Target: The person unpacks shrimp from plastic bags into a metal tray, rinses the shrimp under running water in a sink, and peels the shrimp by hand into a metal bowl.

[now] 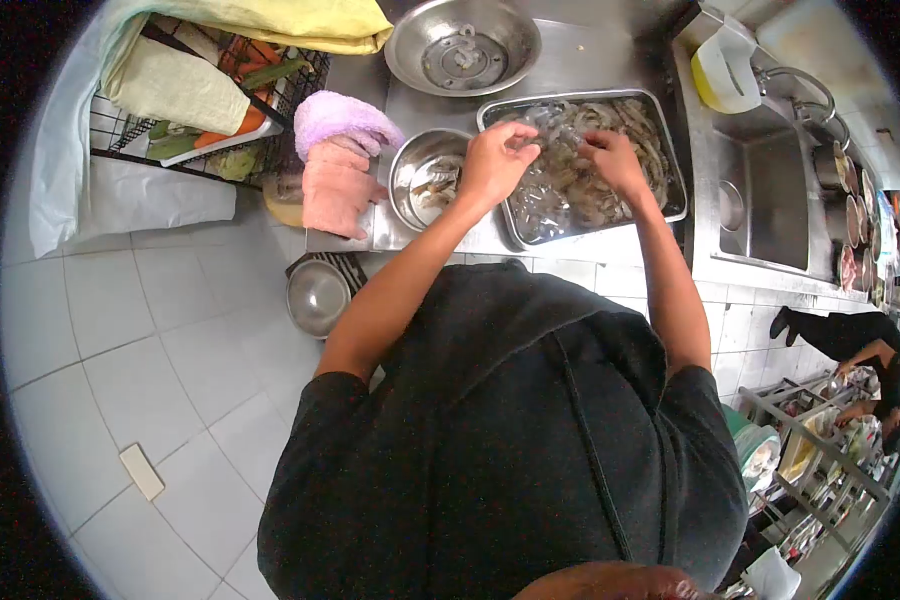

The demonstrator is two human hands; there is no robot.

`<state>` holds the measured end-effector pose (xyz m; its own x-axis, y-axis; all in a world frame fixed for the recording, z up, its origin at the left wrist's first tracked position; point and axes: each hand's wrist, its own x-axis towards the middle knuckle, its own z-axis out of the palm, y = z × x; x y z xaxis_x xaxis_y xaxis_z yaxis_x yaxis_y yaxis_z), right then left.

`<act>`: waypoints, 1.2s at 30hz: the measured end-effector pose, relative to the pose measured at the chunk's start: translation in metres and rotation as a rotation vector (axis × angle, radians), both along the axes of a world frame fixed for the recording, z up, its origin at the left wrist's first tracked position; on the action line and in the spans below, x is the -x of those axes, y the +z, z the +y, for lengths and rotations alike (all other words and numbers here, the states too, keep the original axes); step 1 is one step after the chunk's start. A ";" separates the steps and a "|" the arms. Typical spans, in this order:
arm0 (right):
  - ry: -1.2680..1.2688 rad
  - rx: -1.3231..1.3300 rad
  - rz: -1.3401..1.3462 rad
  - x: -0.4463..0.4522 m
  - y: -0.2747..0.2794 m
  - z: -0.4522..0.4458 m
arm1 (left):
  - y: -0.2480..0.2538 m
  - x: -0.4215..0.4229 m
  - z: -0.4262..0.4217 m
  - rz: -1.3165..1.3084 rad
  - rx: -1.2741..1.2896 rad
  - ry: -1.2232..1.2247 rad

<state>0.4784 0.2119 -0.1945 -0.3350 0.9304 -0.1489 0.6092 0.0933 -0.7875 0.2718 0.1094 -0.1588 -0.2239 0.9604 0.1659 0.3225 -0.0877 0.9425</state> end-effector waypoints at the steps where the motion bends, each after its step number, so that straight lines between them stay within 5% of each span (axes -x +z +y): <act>1: -0.004 0.051 0.076 0.003 0.018 -0.006 | 0.004 -0.001 0.002 0.000 -0.042 0.001; 5: 0.114 0.249 0.266 0.030 0.085 -0.034 | 0.015 0.002 0.003 -0.084 -0.142 -0.009; 9: 0.195 0.232 0.380 0.065 0.075 -0.045 | 0.014 0.020 -0.014 -0.197 -0.141 0.045; 12: 0.349 -0.124 0.285 0.099 0.066 -0.059 | 0.009 0.039 -0.037 -0.225 -0.059 0.121; 19: 0.397 -0.489 -0.032 0.159 0.048 -0.103 | -0.006 0.074 -0.077 -0.274 0.052 0.279; 36: 0.345 -0.571 -0.048 0.176 0.018 -0.125 | -0.020 0.096 -0.097 -0.621 0.201 0.262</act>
<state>0.3023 0.0868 -0.1763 -0.6330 0.7079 0.3132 0.5026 0.6836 -0.5292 0.1757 0.0126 -0.1783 -0.4481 0.8605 -0.2424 -0.2941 0.1142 0.9489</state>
